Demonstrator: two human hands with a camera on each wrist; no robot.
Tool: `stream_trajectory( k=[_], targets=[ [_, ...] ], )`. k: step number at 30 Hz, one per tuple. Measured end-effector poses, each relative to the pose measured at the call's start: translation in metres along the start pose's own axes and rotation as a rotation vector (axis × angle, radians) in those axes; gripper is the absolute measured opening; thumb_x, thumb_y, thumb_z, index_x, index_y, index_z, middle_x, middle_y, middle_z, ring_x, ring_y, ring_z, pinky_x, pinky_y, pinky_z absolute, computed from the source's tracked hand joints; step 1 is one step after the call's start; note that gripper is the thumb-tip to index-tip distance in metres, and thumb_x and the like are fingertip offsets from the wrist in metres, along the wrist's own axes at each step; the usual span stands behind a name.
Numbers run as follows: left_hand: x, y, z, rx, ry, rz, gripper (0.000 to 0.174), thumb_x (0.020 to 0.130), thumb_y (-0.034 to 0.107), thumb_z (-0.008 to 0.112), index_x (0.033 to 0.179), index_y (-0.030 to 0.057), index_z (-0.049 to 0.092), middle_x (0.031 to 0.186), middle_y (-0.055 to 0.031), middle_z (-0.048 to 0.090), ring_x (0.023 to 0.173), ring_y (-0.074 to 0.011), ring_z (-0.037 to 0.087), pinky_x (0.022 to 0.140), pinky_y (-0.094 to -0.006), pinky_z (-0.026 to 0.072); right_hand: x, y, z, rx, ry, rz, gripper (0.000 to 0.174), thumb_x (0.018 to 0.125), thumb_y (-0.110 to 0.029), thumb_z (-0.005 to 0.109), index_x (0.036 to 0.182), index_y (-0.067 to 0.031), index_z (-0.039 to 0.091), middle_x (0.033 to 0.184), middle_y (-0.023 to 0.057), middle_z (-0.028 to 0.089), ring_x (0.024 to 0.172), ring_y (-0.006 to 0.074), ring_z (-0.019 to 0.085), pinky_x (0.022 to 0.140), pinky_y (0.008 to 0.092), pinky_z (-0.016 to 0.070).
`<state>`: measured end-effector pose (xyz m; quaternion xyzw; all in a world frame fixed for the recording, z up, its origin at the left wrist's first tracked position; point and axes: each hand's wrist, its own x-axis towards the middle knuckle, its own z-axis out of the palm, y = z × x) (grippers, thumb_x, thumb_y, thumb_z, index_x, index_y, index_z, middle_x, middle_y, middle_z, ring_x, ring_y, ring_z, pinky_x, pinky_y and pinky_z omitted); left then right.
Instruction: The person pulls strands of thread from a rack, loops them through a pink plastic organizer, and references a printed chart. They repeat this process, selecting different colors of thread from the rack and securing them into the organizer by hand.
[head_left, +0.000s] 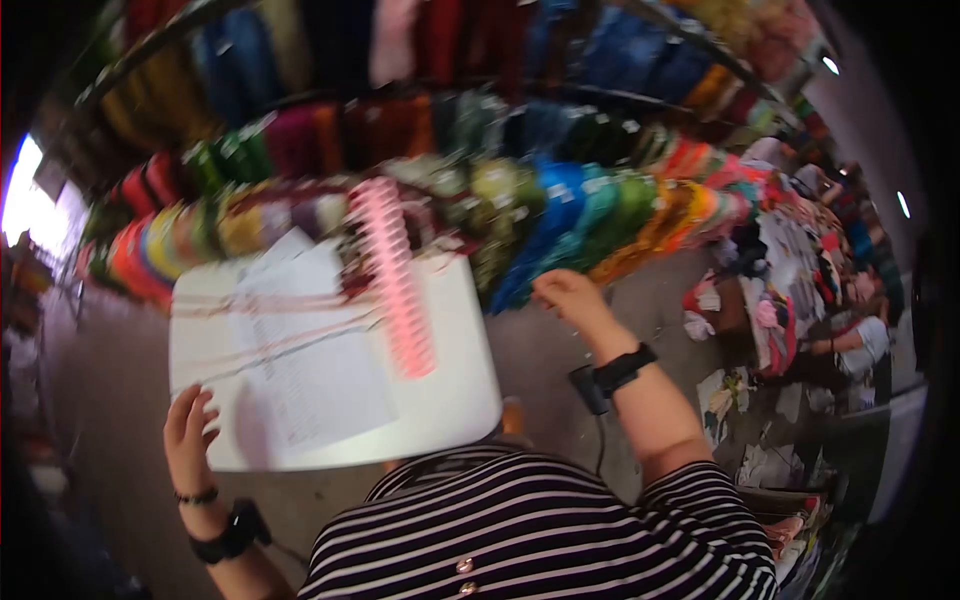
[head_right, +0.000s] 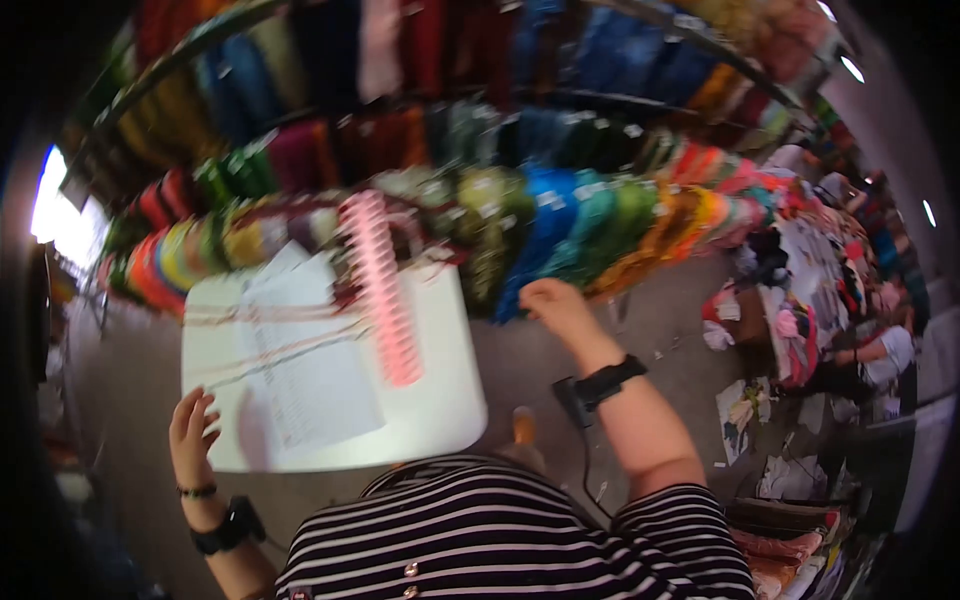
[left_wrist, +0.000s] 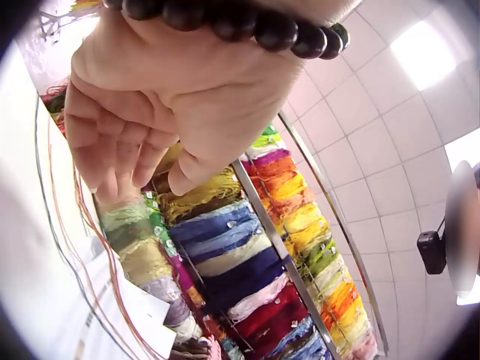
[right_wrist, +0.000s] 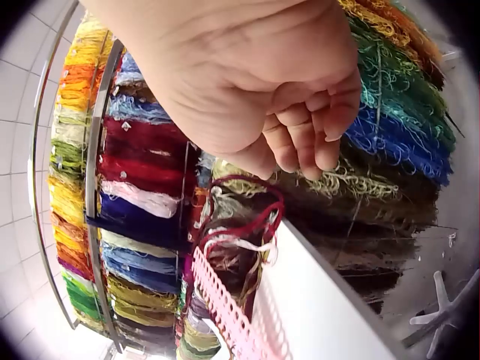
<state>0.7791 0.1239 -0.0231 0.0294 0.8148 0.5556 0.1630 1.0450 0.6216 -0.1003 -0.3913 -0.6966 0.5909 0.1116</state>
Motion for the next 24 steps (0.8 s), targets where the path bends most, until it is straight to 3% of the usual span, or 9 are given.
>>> stream_trajectory(
  k=[1, 2, 4, 13, 16, 19, 24],
  targets=[
    [-0.01, 0.008, 0.018, -0.003, 0.007, 0.009, 0.034, 0.093, 0.025, 0.056, 0.124, 0.011, 0.057, 0.109, -0.0006, 0.065, 0.084, -0.008, 0.059, 0.069, -0.022, 0.0449, 0.005, -0.001, -0.017, -0.015, -0.01, -0.029, 0.019, 0.087, -0.016, 0.062, 0.1, -0.0026, 0.065, 0.088, 0.005, 0.067, 0.076, 0.0126, 0.062, 0.066, 0.0259, 0.0488],
    [-0.019, 0.012, 0.036, -0.008, 0.008, 0.022, 0.033, 0.094, 0.026, 0.055, 0.124, 0.0117, 0.057, 0.11, -0.0007, 0.065, 0.083, -0.0076, 0.059, 0.068, -0.0218, 0.0453, 0.021, 0.01, -0.036, -0.026, -0.067, -0.048, 0.023, 0.089, -0.026, 0.062, 0.103, -0.0077, 0.063, 0.092, 0.0029, 0.067, 0.074, 0.0085, 0.059, 0.061, 0.0225, 0.0438],
    [-0.039, 0.027, 0.083, -0.012, 0.031, -0.008, 0.033, 0.094, 0.026, 0.054, 0.124, 0.0112, 0.057, 0.111, -0.0014, 0.064, 0.083, -0.0078, 0.059, 0.069, -0.0225, 0.0463, 0.047, 0.022, -0.068, 0.043, -0.131, -0.167, 0.023, 0.09, -0.019, 0.062, 0.104, -0.0015, 0.063, 0.092, 0.0054, 0.067, 0.078, 0.0106, 0.06, 0.07, 0.0247, 0.0483],
    [-0.098, 0.121, 0.276, -0.029, -0.331, 0.078, 0.033, 0.093, 0.019, 0.056, 0.122, 0.0043, 0.055, 0.111, -0.0063, 0.063, 0.085, -0.0109, 0.062, 0.072, -0.0255, 0.0495, 0.081, 0.003, -0.213, 0.01, -0.112, -0.293, 0.021, 0.087, -0.018, 0.065, 0.096, 0.0008, 0.067, 0.076, 0.0006, 0.063, 0.07, 0.0062, 0.056, 0.065, 0.0229, 0.046],
    [-0.098, 0.135, 0.304, 0.013, -0.428, 0.098, 0.035, 0.092, 0.02, 0.058, 0.123, 0.0025, 0.054, 0.11, -0.0073, 0.063, 0.086, -0.0129, 0.062, 0.072, -0.026, 0.0503, 0.101, -0.002, -0.247, -0.041, 0.052, -0.41, 0.023, 0.087, -0.018, 0.066, 0.099, 0.0019, 0.066, 0.078, 0.0017, 0.064, 0.071, 0.0066, 0.057, 0.066, 0.023, 0.0461],
    [-0.088, 0.136, 0.317, 0.013, -0.468, 0.076, 0.033, 0.092, 0.016, 0.058, 0.122, 0.0013, 0.054, 0.109, -0.0083, 0.064, 0.084, -0.0135, 0.063, 0.071, -0.0254, 0.0511, 0.109, -0.025, -0.268, 0.048, 0.161, -0.382, 0.024, 0.087, -0.018, 0.065, 0.101, 0.0021, 0.065, 0.083, 0.0048, 0.067, 0.077, 0.0098, 0.061, 0.071, 0.0246, 0.0483],
    [-0.055, 0.149, 0.339, 0.037, -0.522, 0.106, 0.032, 0.093, 0.017, 0.057, 0.121, 0.0014, 0.054, 0.108, -0.0085, 0.065, 0.084, -0.0135, 0.063, 0.071, -0.0248, 0.051, 0.159, -0.028, -0.292, -0.194, 0.251, -0.46, 0.028, 0.086, -0.015, 0.064, 0.11, -0.0003, 0.065, 0.097, 0.0123, 0.07, 0.091, 0.0191, 0.066, 0.081, 0.0299, 0.0502]
  ],
)
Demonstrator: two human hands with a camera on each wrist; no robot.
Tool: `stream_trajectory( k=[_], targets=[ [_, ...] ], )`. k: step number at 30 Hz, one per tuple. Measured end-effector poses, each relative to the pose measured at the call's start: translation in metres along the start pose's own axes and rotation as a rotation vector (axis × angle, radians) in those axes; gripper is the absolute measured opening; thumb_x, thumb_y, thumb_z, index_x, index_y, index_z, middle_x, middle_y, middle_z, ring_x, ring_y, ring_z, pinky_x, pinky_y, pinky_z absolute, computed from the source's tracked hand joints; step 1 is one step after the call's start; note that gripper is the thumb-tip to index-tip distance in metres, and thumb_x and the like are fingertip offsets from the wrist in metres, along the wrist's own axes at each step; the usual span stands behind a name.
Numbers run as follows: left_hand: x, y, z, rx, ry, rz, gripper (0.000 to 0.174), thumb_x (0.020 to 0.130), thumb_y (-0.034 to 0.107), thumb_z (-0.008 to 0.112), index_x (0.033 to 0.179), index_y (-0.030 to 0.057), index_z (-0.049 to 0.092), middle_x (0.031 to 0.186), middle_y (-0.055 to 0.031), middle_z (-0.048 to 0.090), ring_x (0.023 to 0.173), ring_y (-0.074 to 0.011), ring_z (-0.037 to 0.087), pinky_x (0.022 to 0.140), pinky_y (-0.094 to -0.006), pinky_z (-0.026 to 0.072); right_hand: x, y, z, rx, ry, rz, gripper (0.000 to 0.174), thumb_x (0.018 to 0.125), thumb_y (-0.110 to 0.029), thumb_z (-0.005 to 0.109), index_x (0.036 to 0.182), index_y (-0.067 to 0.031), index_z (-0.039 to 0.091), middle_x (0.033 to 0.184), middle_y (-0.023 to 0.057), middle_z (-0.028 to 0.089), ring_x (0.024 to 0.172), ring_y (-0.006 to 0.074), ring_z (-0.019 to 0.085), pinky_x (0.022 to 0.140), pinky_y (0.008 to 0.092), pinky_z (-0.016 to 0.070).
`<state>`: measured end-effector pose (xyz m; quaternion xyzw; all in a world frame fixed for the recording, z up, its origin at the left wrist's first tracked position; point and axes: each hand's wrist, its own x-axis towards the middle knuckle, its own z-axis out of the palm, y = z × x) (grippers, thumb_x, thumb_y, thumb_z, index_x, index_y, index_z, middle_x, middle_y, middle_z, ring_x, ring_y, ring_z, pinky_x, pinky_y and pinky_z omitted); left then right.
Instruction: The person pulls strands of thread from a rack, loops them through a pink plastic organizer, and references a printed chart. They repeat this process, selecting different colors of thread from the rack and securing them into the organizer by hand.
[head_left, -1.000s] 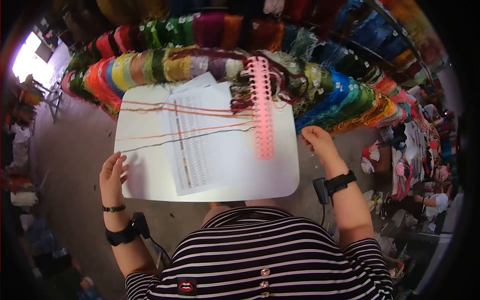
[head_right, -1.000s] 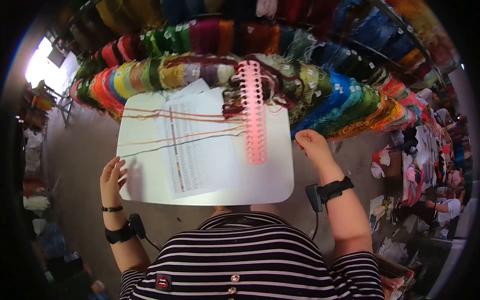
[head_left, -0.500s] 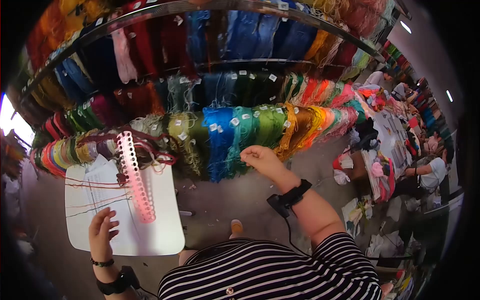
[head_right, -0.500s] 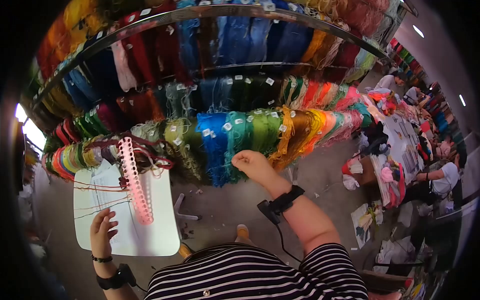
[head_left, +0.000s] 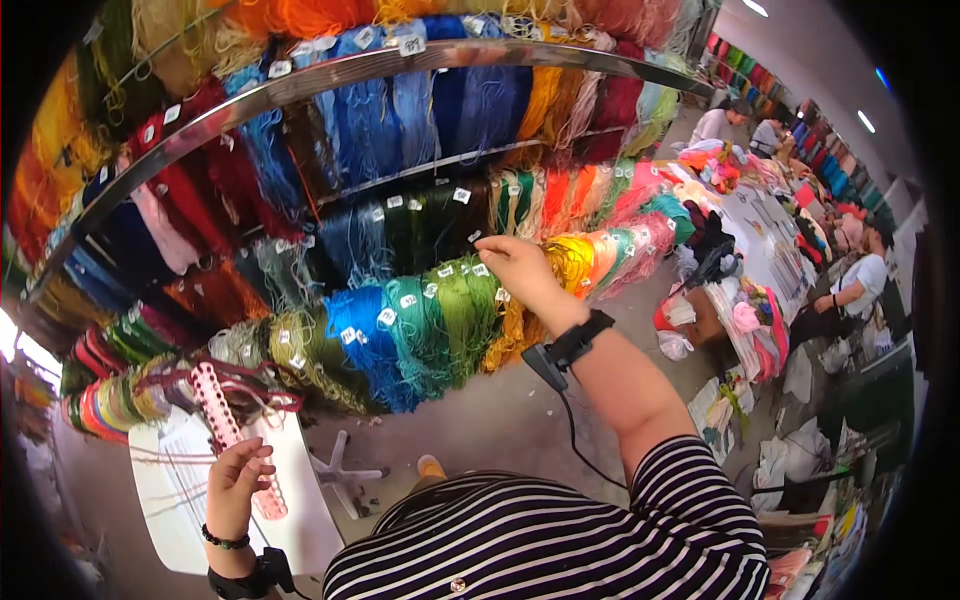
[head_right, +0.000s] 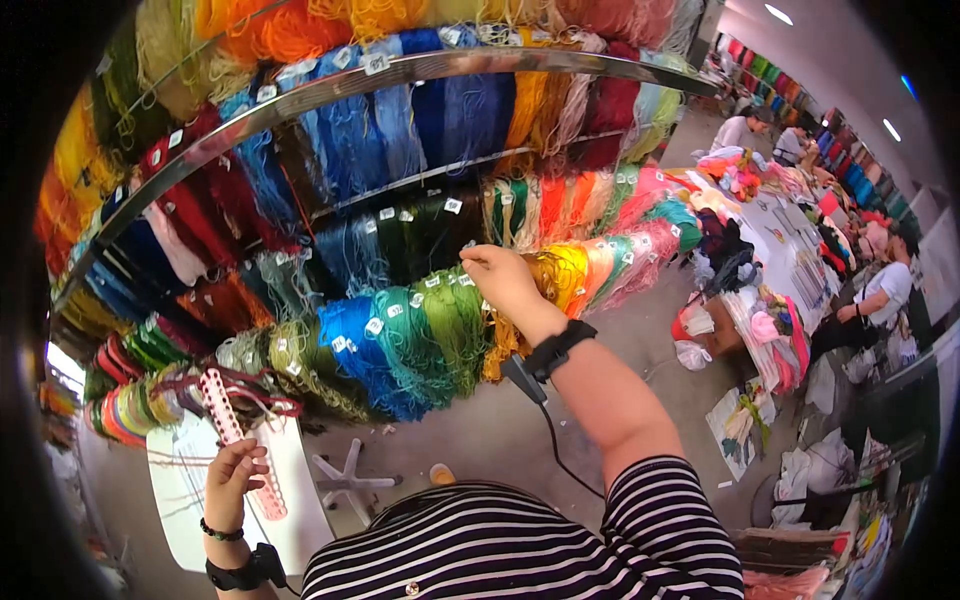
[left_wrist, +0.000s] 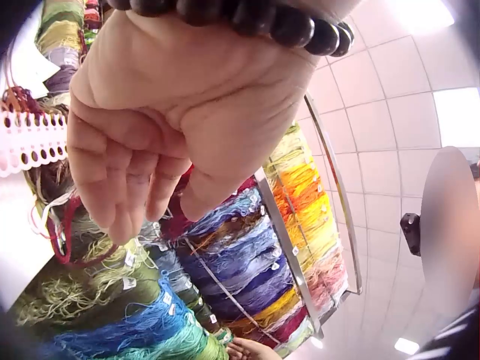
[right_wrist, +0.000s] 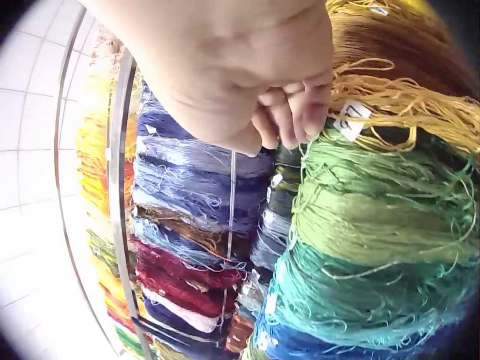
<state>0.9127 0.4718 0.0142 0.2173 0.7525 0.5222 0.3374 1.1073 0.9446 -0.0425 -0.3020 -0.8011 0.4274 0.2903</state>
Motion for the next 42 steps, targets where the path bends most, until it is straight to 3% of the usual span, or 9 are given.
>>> stream_trajectory(
  k=[6, 14, 23, 29, 33, 36, 37, 40, 42],
  targets=[
    [0.083, 0.06, 0.02, 0.008, -0.061, 0.17, 0.033, 0.095, 0.023, 0.054, 0.12, 0.0018, 0.055, 0.111, -0.0082, 0.065, 0.087, -0.0119, 0.063, 0.068, -0.0222, 0.0488, 0.063, 0.019, -0.006, -0.027, -0.183, 0.1, 0.032, 0.084, -0.018, 0.066, 0.111, -0.0019, 0.066, 0.103, 0.0146, 0.069, 0.094, 0.023, 0.066, 0.084, 0.0314, 0.0499],
    [0.152, 0.161, 0.133, -0.094, -0.286, 0.268, 0.03, 0.094, 0.021, 0.056, 0.119, 0.0049, 0.057, 0.112, -0.0066, 0.065, 0.089, -0.0123, 0.062, 0.073, -0.0254, 0.0494, 0.128, 0.083, -0.011, -0.18, 0.068, 0.175, 0.031, 0.081, -0.025, 0.066, 0.105, -0.0057, 0.069, 0.102, 0.0156, 0.068, 0.093, 0.0311, 0.065, 0.083, 0.0361, 0.05],
    [0.273, 0.144, 0.278, -0.097, -0.43, 0.036, 0.028, 0.093, 0.022, 0.057, 0.117, 0.0079, 0.058, 0.111, -0.0032, 0.062, 0.092, -0.0121, 0.06, 0.075, -0.0258, 0.0502, 0.142, 0.088, -0.029, -0.066, -0.124, 0.126, 0.02, 0.081, -0.023, 0.068, 0.091, -0.0057, 0.07, 0.084, 0.0125, 0.069, 0.079, 0.0264, 0.066, 0.073, 0.0351, 0.0505],
    [0.329, 0.122, 0.321, 0.019, -0.262, -0.05, 0.028, 0.096, 0.021, 0.054, 0.12, 0.0055, 0.055, 0.11, -0.0035, 0.062, 0.089, -0.0128, 0.059, 0.073, -0.0265, 0.0501, 0.139, 0.121, -0.028, 0.116, -0.215, 0.127, 0.016, 0.083, -0.02, 0.066, 0.092, -0.0064, 0.067, 0.079, 0.0093, 0.068, 0.075, 0.0217, 0.065, 0.069, 0.0338, 0.05],
    [0.331, 0.114, 0.339, -0.016, -0.238, 0.008, 0.029, 0.096, 0.019, 0.052, 0.12, 0.0044, 0.054, 0.113, -0.0044, 0.062, 0.093, -0.014, 0.06, 0.073, -0.028, 0.0504, 0.122, 0.047, -0.055, -0.132, -0.198, -0.01, 0.019, 0.085, -0.016, 0.063, 0.101, -0.006, 0.065, 0.092, 0.0113, 0.068, 0.082, 0.0247, 0.066, 0.074, 0.0338, 0.0506],
    [0.321, 0.123, 0.352, 0.102, -0.405, 0.02, 0.029, 0.095, 0.016, 0.052, 0.121, 0.0041, 0.053, 0.115, -0.0044, 0.061, 0.096, -0.0139, 0.06, 0.075, -0.028, 0.0506, 0.126, 0.04, -0.051, -0.221, -0.001, -0.684, 0.021, 0.078, -0.013, 0.064, 0.098, -0.0062, 0.066, 0.093, 0.0126, 0.067, 0.086, 0.0299, 0.064, 0.073, 0.0365, 0.0507],
    [0.322, 0.12, 0.353, 0.133, -0.486, 0.019, 0.028, 0.094, 0.013, 0.053, 0.121, 0.0039, 0.053, 0.112, -0.0039, 0.062, 0.098, -0.0132, 0.059, 0.076, -0.0273, 0.0504, 0.13, 0.033, -0.053, -0.257, -0.159, -0.766, 0.027, 0.076, -0.009, 0.063, 0.103, -0.0075, 0.067, 0.107, 0.0087, 0.065, 0.101, 0.0288, 0.06, 0.085, 0.0393, 0.0474],
    [0.326, 0.102, 0.358, 0.043, -0.575, 0.306, 0.031, 0.093, 0.011, 0.055, 0.122, 0.0012, 0.053, 0.111, -0.0058, 0.063, 0.093, -0.0119, 0.06, 0.072, -0.0259, 0.0503, 0.137, 0.04, -0.052, -0.528, -0.149, -0.884, 0.026, 0.075, -0.011, 0.063, 0.099, -0.008, 0.068, 0.111, 0.0076, 0.063, 0.108, 0.0281, 0.055, 0.09, 0.0418, 0.0429],
    [0.324, 0.103, 0.346, 0.18, -0.43, 0.199, 0.034, 0.093, 0.012, 0.056, 0.124, -0.0003, 0.053, 0.108, -0.0061, 0.064, 0.088, -0.011, 0.061, 0.07, -0.0252, 0.0499, 0.142, 0.046, -0.058, -0.653, -0.128, -0.813, 0.017, 0.072, -0.015, 0.064, 0.087, -0.0102, 0.07, 0.11, 0.0063, 0.061, 0.107, 0.0269, 0.053, 0.092, 0.0426, 0.0398]
  ],
)
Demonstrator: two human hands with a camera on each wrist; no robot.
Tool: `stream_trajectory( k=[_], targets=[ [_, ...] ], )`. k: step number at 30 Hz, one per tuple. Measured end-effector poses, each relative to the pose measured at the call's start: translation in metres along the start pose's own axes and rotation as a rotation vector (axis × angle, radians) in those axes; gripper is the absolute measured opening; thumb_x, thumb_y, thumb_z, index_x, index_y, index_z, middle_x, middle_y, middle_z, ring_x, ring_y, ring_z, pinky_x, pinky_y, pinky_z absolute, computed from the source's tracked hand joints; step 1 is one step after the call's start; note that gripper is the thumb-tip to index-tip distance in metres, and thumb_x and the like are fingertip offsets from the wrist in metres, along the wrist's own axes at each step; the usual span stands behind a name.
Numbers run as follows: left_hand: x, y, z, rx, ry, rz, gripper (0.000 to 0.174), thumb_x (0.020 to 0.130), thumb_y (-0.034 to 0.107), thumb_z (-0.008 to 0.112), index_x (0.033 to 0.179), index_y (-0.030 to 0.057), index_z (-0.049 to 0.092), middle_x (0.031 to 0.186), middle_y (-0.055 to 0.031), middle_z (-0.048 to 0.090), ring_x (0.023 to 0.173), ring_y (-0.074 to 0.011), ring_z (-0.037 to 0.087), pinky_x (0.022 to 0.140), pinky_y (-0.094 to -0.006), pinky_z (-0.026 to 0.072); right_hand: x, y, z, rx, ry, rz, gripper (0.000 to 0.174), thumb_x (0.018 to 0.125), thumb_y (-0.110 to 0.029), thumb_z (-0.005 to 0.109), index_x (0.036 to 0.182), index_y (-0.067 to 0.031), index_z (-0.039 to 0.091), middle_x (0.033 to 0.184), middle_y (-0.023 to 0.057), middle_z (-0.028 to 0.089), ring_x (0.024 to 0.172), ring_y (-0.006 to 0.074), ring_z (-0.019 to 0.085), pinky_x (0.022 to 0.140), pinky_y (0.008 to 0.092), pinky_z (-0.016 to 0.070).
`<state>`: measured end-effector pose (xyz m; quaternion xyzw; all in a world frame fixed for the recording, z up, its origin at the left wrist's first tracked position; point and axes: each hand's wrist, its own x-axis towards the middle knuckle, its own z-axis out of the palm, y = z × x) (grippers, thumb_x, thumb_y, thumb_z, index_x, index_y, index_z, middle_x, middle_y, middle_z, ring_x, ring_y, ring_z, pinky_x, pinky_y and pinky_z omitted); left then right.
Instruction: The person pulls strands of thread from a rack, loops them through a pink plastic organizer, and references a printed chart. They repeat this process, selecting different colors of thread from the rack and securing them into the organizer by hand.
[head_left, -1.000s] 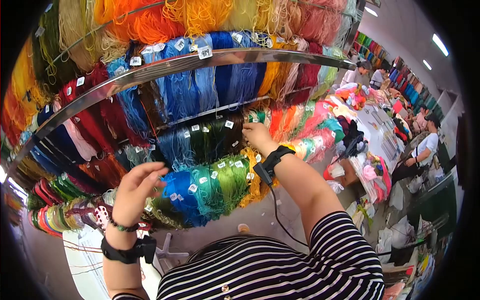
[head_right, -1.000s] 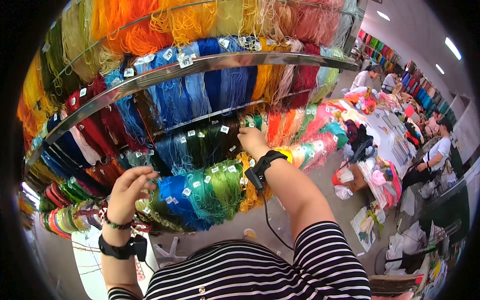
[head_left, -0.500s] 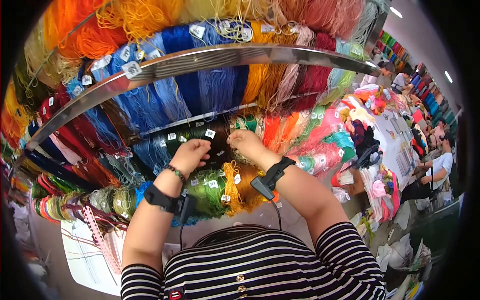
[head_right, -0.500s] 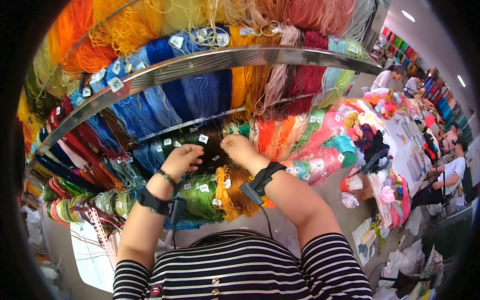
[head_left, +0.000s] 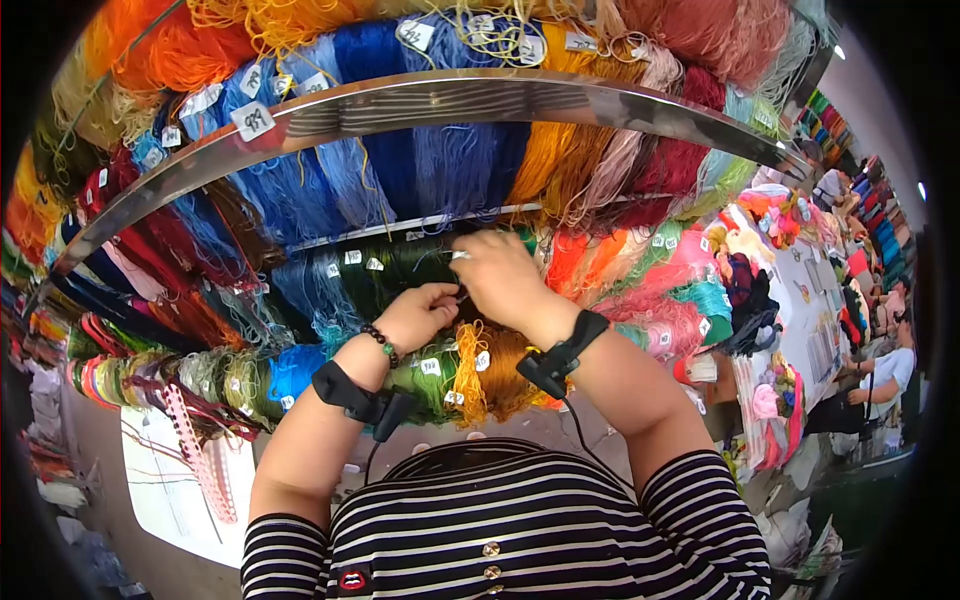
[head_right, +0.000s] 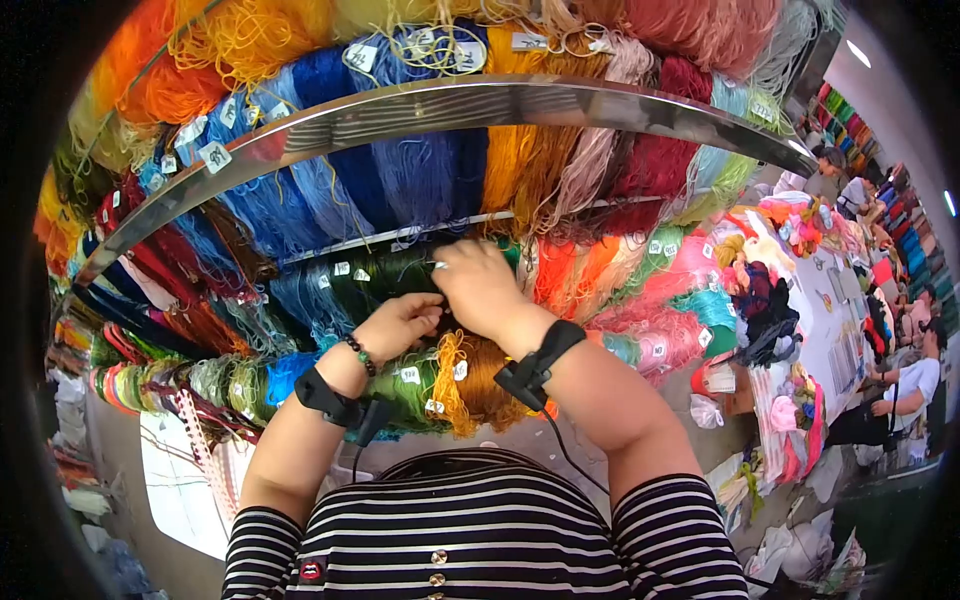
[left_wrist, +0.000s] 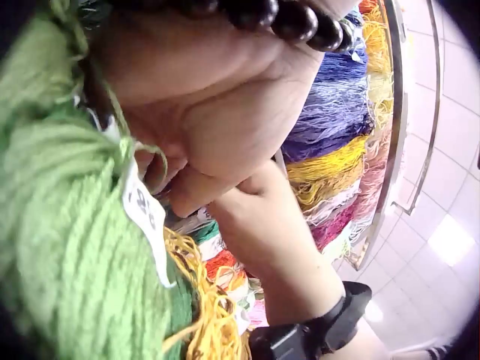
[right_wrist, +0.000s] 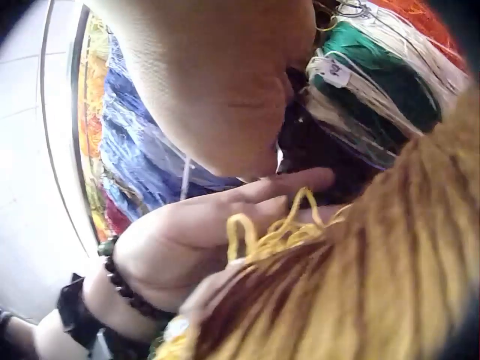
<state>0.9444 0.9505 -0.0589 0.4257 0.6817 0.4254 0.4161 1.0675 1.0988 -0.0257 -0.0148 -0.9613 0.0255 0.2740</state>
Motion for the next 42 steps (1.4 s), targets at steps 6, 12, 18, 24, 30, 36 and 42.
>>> stream_trajectory(
  k=[6, 12, 18, 24, 30, 36, 42],
  targets=[
    [0.015, -0.014, -0.013, 0.055, 0.385, 0.143, 0.024, 0.091, 0.013, 0.058, 0.109, -0.0014, 0.062, 0.087, -0.0044, 0.066, 0.076, -0.0102, 0.062, 0.064, -0.0244, 0.0489, -0.012, 0.014, 0.001, 0.18, 0.137, 0.19, 0.01, 0.075, -0.012, 0.067, 0.084, -0.0087, 0.069, 0.103, 0.005, 0.063, 0.099, 0.0275, 0.056, 0.085, 0.0415, 0.0427],
    [0.028, 0.0, 0.005, 0.172, 0.44, 0.191, 0.024, 0.09, 0.013, 0.056, 0.106, -0.0041, 0.064, 0.089, -0.0098, 0.069, 0.07, -0.0124, 0.064, 0.063, -0.0243, 0.0499, -0.012, 0.021, 0.009, 0.279, 0.215, 0.22, 0.009, 0.075, -0.011, 0.067, 0.081, -0.0057, 0.068, 0.098, 0.0078, 0.066, 0.092, 0.0303, 0.059, 0.081, 0.0408, 0.0454],
    [0.04, 0.006, 0.015, -0.024, 0.465, 0.01, 0.019, 0.085, 0.015, 0.068, 0.09, -0.0033, 0.069, 0.072, -0.0036, 0.066, 0.06, -0.0086, 0.058, 0.055, -0.0223, 0.0463, -0.016, 0.023, 0.016, 0.285, 0.251, 0.226, 0.005, 0.074, -0.01, 0.066, 0.078, -0.0073, 0.067, 0.097, 0.0037, 0.065, 0.094, 0.0277, 0.058, 0.082, 0.0393, 0.043],
    [0.024, -0.002, 0.006, -0.002, 0.507, 0.067, 0.016, 0.086, 0.017, 0.068, 0.089, 0.0015, 0.07, 0.076, -0.0001, 0.066, 0.064, -0.0059, 0.057, 0.054, -0.0209, 0.0451, -0.016, 0.025, 0.017, 0.289, 0.272, 0.234, 0.004, 0.074, -0.011, 0.066, 0.077, -0.0082, 0.067, 0.098, 0.0029, 0.065, 0.094, 0.0271, 0.058, 0.082, 0.0394, 0.0427],
    [0.013, 0.008, 0.01, -0.407, 0.378, -0.088, 0.013, 0.096, 0.015, 0.053, 0.096, 0.0077, 0.063, 0.091, -0.002, 0.068, 0.076, -0.0082, 0.064, 0.06, -0.0189, 0.0453, -0.017, 0.024, 0.017, 0.291, 0.27, 0.243, 0.004, 0.074, -0.011, 0.067, 0.077, -0.0087, 0.067, 0.098, 0.0026, 0.065, 0.095, 0.0267, 0.057, 0.083, 0.0401, 0.0424],
    [0.01, 0.007, 0.007, -0.529, 0.332, -0.099, 0.013, 0.098, 0.013, 0.049, 0.097, 0.0055, 0.059, 0.09, -0.0063, 0.068, 0.074, -0.0104, 0.066, 0.06, -0.0206, 0.0504, -0.014, 0.017, 0.01, 0.295, 0.241, 0.254, 0.006, 0.074, -0.012, 0.067, 0.079, -0.0089, 0.068, 0.1, 0.0034, 0.065, 0.096, 0.0272, 0.058, 0.084, 0.0397, 0.0424],
    [0.013, 0.0, 0.005, -0.623, 0.277, -0.104, 0.014, 0.099, 0.014, 0.046, 0.097, 0.0065, 0.058, 0.091, -0.0071, 0.068, 0.076, -0.0125, 0.066, 0.064, -0.022, 0.0527, -0.008, 0.003, 0.004, 0.327, 0.198, 0.292, 0.009, 0.074, -0.014, 0.068, 0.082, -0.0094, 0.069, 0.101, 0.0031, 0.066, 0.097, 0.0259, 0.058, 0.086, 0.0386, 0.0416]
  ],
)
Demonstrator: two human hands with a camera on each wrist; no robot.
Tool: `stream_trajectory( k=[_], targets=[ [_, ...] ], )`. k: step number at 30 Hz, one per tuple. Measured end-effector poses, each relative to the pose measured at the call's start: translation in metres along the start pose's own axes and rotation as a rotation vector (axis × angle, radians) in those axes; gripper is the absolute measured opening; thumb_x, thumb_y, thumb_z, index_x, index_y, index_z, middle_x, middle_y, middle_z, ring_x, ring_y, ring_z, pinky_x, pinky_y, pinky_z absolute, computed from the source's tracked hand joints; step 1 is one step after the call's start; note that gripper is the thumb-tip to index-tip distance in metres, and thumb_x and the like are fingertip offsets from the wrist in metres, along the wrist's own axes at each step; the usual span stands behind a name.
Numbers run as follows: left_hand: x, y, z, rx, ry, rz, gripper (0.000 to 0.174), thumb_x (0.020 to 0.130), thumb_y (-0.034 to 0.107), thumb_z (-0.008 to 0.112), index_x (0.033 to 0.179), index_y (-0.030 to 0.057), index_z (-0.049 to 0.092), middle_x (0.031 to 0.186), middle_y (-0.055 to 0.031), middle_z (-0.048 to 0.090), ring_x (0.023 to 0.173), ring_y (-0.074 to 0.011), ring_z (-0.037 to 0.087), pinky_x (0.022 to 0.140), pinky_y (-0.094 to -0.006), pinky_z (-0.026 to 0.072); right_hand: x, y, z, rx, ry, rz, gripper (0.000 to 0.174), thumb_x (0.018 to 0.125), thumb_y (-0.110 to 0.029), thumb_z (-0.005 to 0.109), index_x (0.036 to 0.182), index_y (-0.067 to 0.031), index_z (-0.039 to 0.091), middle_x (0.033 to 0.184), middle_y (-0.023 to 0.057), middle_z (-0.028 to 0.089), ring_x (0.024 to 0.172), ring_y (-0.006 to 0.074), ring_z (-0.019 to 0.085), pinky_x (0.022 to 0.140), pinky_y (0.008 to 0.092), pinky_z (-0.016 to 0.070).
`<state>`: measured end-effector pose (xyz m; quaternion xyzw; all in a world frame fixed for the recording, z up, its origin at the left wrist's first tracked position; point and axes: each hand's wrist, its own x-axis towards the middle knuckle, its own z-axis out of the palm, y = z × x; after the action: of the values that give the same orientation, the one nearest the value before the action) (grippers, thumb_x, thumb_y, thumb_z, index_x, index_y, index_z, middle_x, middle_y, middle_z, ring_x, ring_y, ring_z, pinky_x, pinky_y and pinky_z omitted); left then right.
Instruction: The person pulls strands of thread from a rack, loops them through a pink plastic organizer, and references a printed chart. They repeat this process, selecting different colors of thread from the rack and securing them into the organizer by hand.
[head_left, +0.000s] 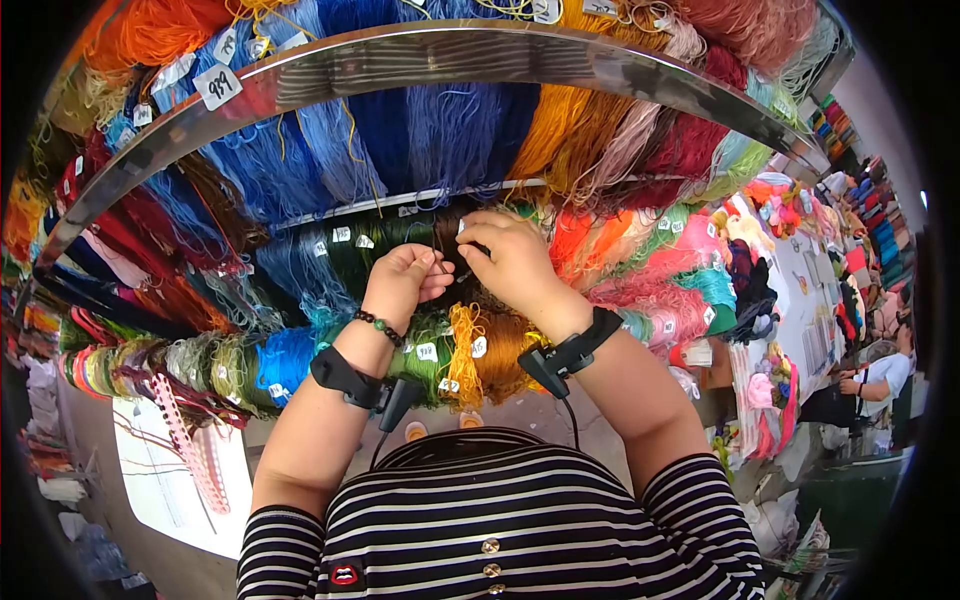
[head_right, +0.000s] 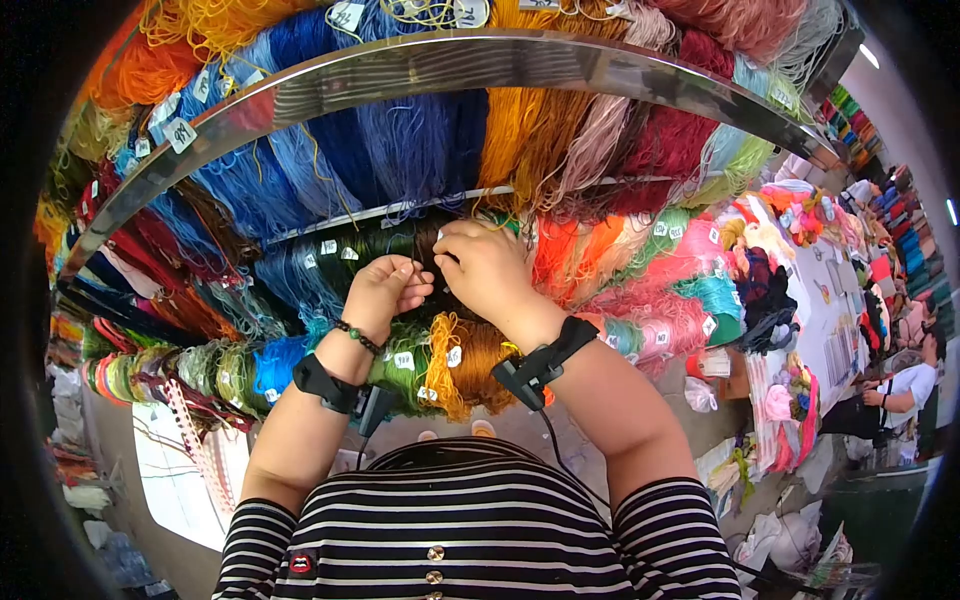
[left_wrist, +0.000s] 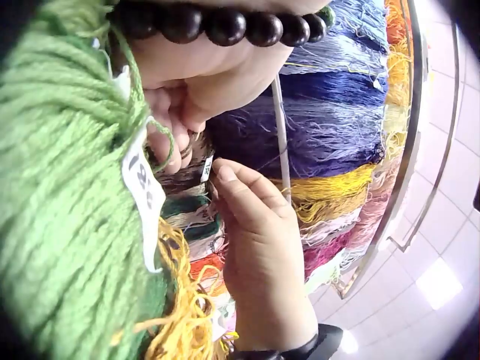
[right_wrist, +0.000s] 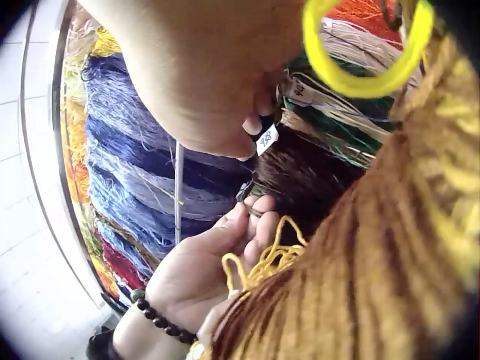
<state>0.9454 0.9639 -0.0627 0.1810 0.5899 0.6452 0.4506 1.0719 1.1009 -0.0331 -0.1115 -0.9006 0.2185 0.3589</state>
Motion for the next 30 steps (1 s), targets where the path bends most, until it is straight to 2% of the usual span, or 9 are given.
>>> stream_trajectory(
  k=[11, 17, 20, 23, 26, 30],
  targets=[
    [-0.005, 0.004, 0.002, -0.012, 0.017, -0.049, 0.016, 0.101, 0.016, 0.041, 0.106, 0.0088, 0.055, 0.091, -0.008, 0.069, 0.076, -0.0153, 0.067, 0.063, -0.0232, 0.0522, 0.0, -0.001, 0.012, -0.119, 0.01, 0.013, 0.01, 0.071, -0.013, 0.07, 0.08, -0.0103, 0.069, 0.1, 0.0015, 0.064, 0.099, 0.0243, 0.057, 0.087, 0.0399, 0.0387],
    [-0.002, 0.005, 0.003, 0.051, 0.015, -0.022, 0.023, 0.096, 0.016, 0.053, 0.116, 0.0062, 0.058, 0.084, -0.0055, 0.068, 0.07, -0.0099, 0.064, 0.059, -0.0199, 0.0489, -0.002, -0.004, 0.014, -0.117, 0.026, 0.038, 0.009, 0.07, -0.012, 0.07, 0.079, -0.0102, 0.069, 0.099, 0.0015, 0.064, 0.099, 0.0239, 0.056, 0.086, 0.0393, 0.0377],
    [0.002, 0.002, 0.004, 0.226, 0.046, 0.073, 0.025, 0.091, 0.016, 0.061, 0.113, 0.0036, 0.062, 0.08, -0.0032, 0.067, 0.067, -0.0071, 0.061, 0.056, -0.0189, 0.0458, -0.001, -0.006, 0.011, -0.136, -0.017, 0.052, 0.012, 0.072, -0.012, 0.07, 0.084, -0.0097, 0.069, 0.103, 0.0042, 0.064, 0.101, 0.0265, 0.056, 0.088, 0.0392, 0.0385],
    [0.014, -0.009, 0.005, 0.18, 0.082, 0.174, 0.021, 0.089, 0.014, 0.064, 0.106, 0.0006, 0.065, 0.077, -0.0018, 0.066, 0.066, -0.0064, 0.06, 0.055, -0.019, 0.0437, -0.001, -0.007, 0.011, -0.142, 0.005, 0.055, 0.011, 0.072, -0.012, 0.07, 0.083, -0.0105, 0.069, 0.103, 0.0034, 0.064, 0.101, 0.0258, 0.056, 0.087, 0.0386, 0.038],
    [0.017, -0.011, 0.003, 0.159, 0.119, 0.178, 0.019, 0.088, 0.013, 0.065, 0.1, -0.0013, 0.066, 0.077, -0.0013, 0.066, 0.066, -0.0068, 0.06, 0.055, -0.0186, 0.0438, -0.002, -0.006, 0.013, -0.148, 0.015, 0.045, 0.01, 0.072, -0.012, 0.07, 0.083, -0.0111, 0.069, 0.103, 0.0028, 0.064, 0.101, 0.0252, 0.056, 0.087, 0.0379, 0.0377],
    [0.014, -0.011, 0.003, 0.11, 0.143, 0.177, 0.019, 0.088, 0.017, 0.066, 0.099, 0.0017, 0.068, 0.078, -0.0006, 0.067, 0.064, -0.005, 0.057, 0.053, -0.0175, 0.0407, -0.002, -0.005, 0.014, -0.144, 0.031, 0.038, 0.01, 0.072, -0.011, 0.07, 0.082, -0.011, 0.069, 0.102, 0.0027, 0.064, 0.1, 0.0252, 0.056, 0.087, 0.0382, 0.0379]
  ],
)
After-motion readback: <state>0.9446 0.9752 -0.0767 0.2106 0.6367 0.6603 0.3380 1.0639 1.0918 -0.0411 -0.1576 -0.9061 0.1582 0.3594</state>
